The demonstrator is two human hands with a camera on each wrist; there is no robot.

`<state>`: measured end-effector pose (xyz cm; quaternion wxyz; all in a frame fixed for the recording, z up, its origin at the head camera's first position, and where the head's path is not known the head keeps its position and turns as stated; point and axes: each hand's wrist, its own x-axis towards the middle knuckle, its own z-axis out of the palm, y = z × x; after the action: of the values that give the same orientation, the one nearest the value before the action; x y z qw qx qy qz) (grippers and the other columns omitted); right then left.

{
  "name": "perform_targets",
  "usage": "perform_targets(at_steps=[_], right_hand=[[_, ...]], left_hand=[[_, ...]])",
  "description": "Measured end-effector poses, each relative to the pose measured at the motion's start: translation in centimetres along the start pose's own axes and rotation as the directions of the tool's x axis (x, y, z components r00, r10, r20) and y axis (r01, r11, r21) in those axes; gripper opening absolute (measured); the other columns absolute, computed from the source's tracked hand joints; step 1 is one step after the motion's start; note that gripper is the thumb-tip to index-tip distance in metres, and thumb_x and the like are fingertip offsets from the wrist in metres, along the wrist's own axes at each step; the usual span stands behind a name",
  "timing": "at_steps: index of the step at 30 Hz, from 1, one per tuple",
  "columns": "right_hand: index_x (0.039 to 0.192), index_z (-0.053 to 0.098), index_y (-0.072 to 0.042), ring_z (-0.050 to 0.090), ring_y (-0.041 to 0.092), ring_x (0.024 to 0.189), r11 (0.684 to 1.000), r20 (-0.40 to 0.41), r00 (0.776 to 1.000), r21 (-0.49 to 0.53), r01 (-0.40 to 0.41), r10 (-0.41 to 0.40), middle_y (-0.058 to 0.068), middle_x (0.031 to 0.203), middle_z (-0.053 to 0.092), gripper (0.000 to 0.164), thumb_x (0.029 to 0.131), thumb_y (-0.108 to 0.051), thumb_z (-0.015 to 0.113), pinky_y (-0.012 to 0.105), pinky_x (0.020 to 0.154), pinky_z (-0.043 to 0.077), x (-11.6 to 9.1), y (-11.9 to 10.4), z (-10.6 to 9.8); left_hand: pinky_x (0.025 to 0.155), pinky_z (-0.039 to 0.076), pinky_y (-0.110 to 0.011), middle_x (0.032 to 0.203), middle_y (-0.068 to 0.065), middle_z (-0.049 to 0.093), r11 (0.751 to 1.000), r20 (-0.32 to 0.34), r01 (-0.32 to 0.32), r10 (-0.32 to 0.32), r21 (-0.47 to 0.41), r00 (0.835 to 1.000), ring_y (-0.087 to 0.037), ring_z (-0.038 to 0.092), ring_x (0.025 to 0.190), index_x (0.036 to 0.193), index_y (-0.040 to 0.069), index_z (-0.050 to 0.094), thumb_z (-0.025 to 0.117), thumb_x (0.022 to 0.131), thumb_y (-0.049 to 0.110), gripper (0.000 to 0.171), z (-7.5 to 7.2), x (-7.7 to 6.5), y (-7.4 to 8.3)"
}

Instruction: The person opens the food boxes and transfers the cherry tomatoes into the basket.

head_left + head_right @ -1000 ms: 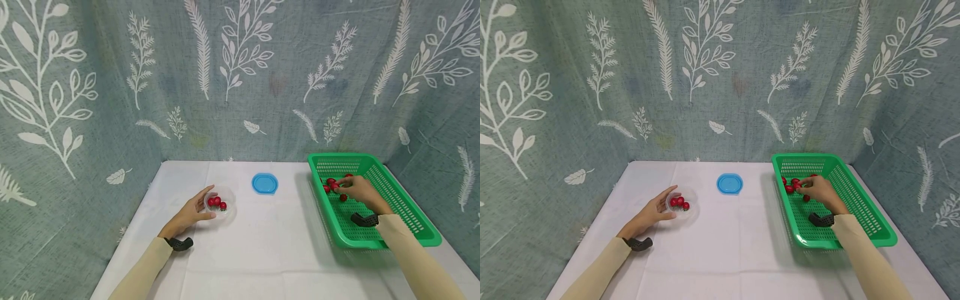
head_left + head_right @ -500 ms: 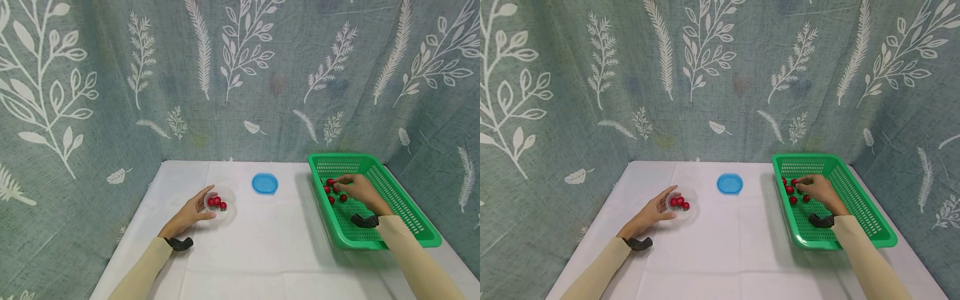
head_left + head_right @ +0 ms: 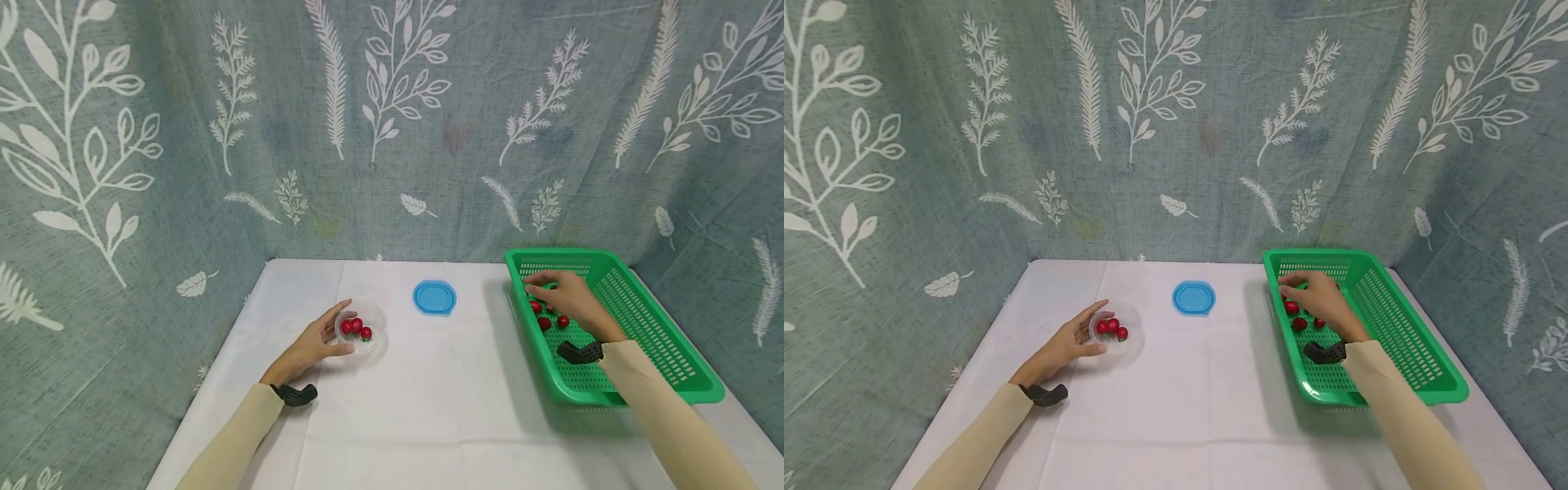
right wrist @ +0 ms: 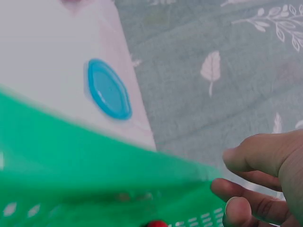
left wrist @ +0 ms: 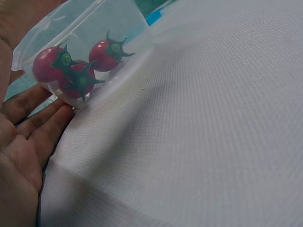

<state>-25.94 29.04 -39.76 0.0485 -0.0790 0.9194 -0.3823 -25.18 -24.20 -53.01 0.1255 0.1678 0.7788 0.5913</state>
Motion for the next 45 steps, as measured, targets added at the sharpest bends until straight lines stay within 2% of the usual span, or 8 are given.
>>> perform_targets(at_steps=[1,6,12,15,21,30,39,45], right_hand=[[0.137,0.066,-0.012,0.059,0.035,0.073,1.000,0.003,1.000,0.010,0.001,-0.001,0.017,0.123,0.065,0.040,0.104,-0.035,0.065,0.040,0.062,0.048,0.1,-0.3,0.1],[0.135,0.067,-0.015,0.050,0.018,0.062,1.000,0.015,1.000,-0.003,0.025,-0.025,0.014,0.130,0.063,0.039,0.103,-0.037,0.065,0.038,0.059,0.046,0.9,-1.8,0.7],[0.131,0.069,-0.018,0.060,0.031,0.076,0.997,0.035,0.997,0.026,0.072,-0.073,0.010,0.131,0.063,0.033,0.103,-0.035,0.066,0.040,0.060,0.051,1.9,-3.4,2.2],[0.129,0.070,-0.017,0.063,0.027,0.083,0.994,0.043,0.994,0.030,0.104,-0.105,0.011,0.129,0.064,0.031,0.103,-0.033,0.066,0.039,0.066,0.055,2.4,-4.3,3.2],[0.126,0.071,-0.012,0.061,0.025,0.077,0.983,0.070,0.982,0.067,0.169,-0.173,0.012,0.120,0.067,0.027,0.103,-0.026,0.066,0.038,0.067,0.055,3.4,-7.2,5.3],[0.123,0.073,-0.016,0.061,0.034,0.078,0.969,0.124,0.964,0.104,0.225,-0.237,0.007,0.116,0.068,0.024,0.102,-0.024,0.067,0.040,0.064,0.054,4.7,-11.0,8.7],[0.121,0.074,-0.023,0.065,0.025,0.076,0.969,0.190,0.952,0.108,0.223,-0.240,0.001,0.113,0.068,0.021,0.100,-0.028,0.070,0.043,0.064,0.059,5.2,-12.4,12.0],[0.120,0.074,-0.025,0.067,0.035,0.079,0.967,0.229,0.941,0.108,0.230,-0.250,-0.004,0.110,0.070,0.021,0.100,-0.030,0.071,0.044,0.059,0.057,5.1,-12.7,14.7]], left_hand=[[0.125,0.020,-0.050,0.171,-0.007,0.016,1.000,0.000,0.002,-0.002,0.000,1.000,-0.032,0.016,0.156,0.163,0.037,0.026,0.085,0.088,0.018,0.098,0.0,0.0,0.1],[0.124,0.023,-0.048,0.170,-0.006,0.018,1.000,0.000,0.000,0.000,0.016,1.000,-0.031,0.018,0.156,0.164,0.036,0.026,0.086,0.087,0.020,0.099,0.0,-0.1,0.2],[0.124,0.024,-0.047,0.169,-0.004,0.021,1.000,0.012,-0.017,0.017,0.006,1.000,-0.030,0.019,0.156,0.165,0.030,0.023,0.085,0.088,0.018,0.100,-0.2,0.1,0.0],[0.124,0.024,-0.047,0.167,-0.004,0.026,1.000,0.013,-0.017,0.016,0.009,1.000,-0.029,0.020,0.156,0.165,0.029,0.023,0.085,0.088,0.018,0.100,-0.2,0.1,0.0],[0.123,0.025,-0.046,0.165,-0.004,0.031,1.000,0.013,-0.023,0.023,0.010,1.000,-0.028,0.022,0.155,0.166,0.029,0.023,0.085,0.088,0.019,0.100,-0.2,-0.1,0.0],[0.124,0.024,-0.048,0.168,-0.002,0.024,1.000,-0.005,-0.001,0.001,0.019,1.000,-0.028,0.020,0.155,0.165,0.031,0.025,0.086,0.088,0.021,0.099,-0.2,0.0,-0.1],[0.125,0.023,-0.048,0.166,-0.003,0.030,1.000,0.014,-0.016,0.016,-0.003,1.000,-0.028,0.019,0.156,0.164,0.034,0.025,0.085,0.088,0.020,0.098,-0.2,-0.1,0.0],[0.124,0.022,-0.050,0.170,-0.006,0.019,1.000,0.009,-0.011,0.011,0.009,1.000,-0.031,0.018,0.156,0.165,0.032,0.025,0.086,0.087,0.024,0.100,-0.1,-0.1,0.0]])
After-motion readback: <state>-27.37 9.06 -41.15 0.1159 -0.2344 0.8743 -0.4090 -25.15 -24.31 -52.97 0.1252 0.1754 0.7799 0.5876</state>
